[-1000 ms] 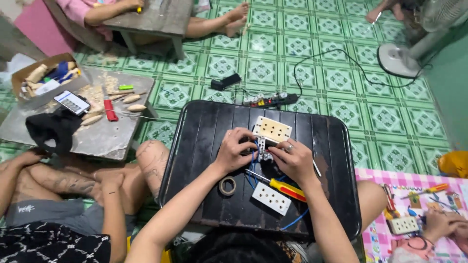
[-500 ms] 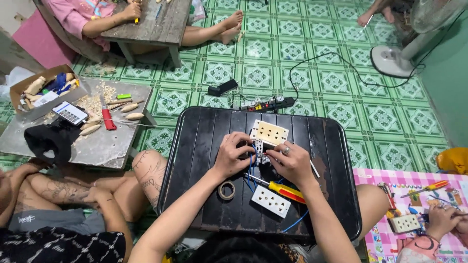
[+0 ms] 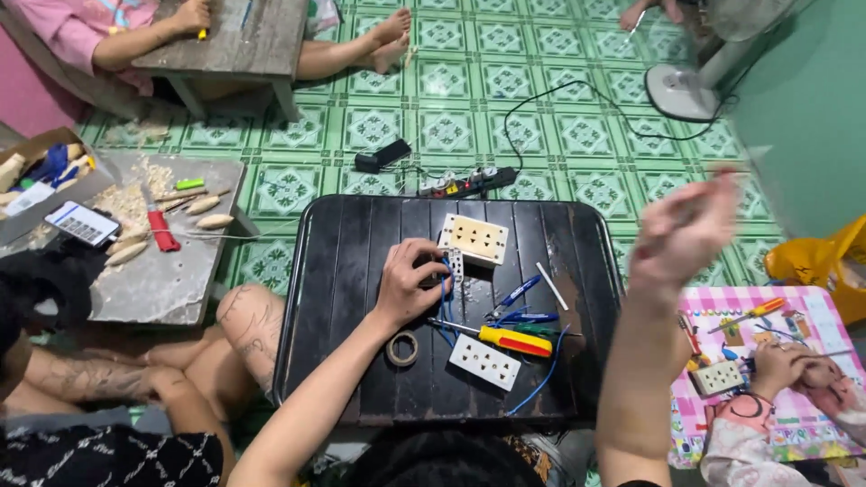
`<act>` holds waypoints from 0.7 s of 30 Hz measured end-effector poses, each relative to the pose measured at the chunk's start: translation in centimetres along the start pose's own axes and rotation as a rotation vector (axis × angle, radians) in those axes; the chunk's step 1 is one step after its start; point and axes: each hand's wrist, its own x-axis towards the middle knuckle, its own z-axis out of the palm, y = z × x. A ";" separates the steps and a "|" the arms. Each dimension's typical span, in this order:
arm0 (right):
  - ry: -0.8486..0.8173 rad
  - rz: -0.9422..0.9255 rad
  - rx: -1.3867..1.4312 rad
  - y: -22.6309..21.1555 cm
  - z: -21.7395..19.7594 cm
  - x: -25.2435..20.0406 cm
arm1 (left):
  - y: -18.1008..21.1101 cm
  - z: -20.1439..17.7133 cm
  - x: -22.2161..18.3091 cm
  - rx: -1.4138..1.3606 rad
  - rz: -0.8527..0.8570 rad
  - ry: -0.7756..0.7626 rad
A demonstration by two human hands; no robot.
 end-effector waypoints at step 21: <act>-1.053 -0.697 -1.309 9.2 -0.7 -11.3 | 0.0 0.7 -0.1 -0.037 -0.104 0.090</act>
